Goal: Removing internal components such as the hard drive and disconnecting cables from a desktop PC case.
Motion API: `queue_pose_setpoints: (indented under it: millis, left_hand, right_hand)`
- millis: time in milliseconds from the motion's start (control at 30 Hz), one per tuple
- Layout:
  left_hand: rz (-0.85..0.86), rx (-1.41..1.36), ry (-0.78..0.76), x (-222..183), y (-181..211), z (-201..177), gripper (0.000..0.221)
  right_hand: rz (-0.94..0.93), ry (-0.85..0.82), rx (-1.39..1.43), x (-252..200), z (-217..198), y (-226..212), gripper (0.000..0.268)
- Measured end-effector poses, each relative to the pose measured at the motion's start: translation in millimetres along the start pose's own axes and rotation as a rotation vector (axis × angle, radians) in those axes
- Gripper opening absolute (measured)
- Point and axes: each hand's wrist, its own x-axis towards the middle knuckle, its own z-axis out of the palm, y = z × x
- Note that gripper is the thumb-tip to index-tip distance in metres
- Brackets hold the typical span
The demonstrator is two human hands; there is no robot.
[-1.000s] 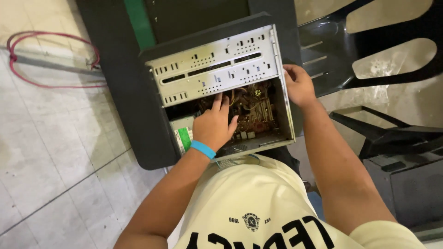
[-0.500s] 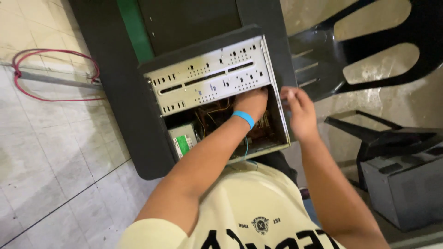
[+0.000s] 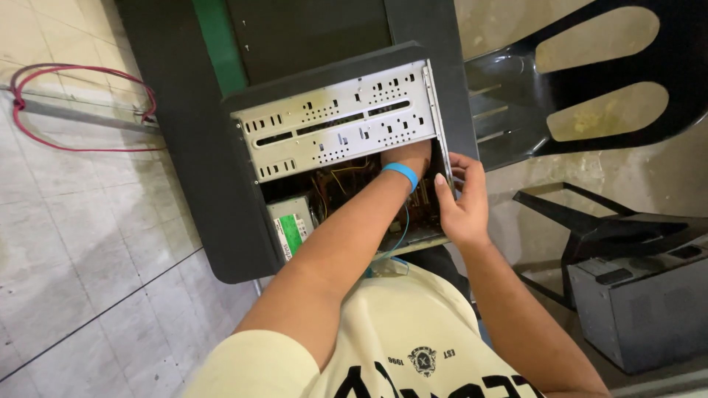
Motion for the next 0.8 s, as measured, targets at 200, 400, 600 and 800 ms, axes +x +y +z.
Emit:
queue_pose_setpoints:
  millis: [200,400,600,800]
  left_hand:
    - [0.03,0.012,-0.005,0.6,-5.2,6.1,0.035]
    - [0.045,0.019,0.018,4.9,-2.2,8.1,0.034]
    - [0.051,0.029,0.027,12.9,-1.2,12.0,0.033]
    - [0.065,0.039,0.029,11.1,-6.1,18.6,0.032]
  right_hand:
    - [0.032,-0.004,-0.018,0.2,1.5,-1.7,0.033]
    - [0.051,-0.008,-0.037,1.9,1.7,-1.1,0.032]
    - [0.064,-0.035,-0.054,2.1,-0.2,-5.8,0.032]
    - [0.07,-0.047,-0.077,3.1,-1.0,-7.4,0.033]
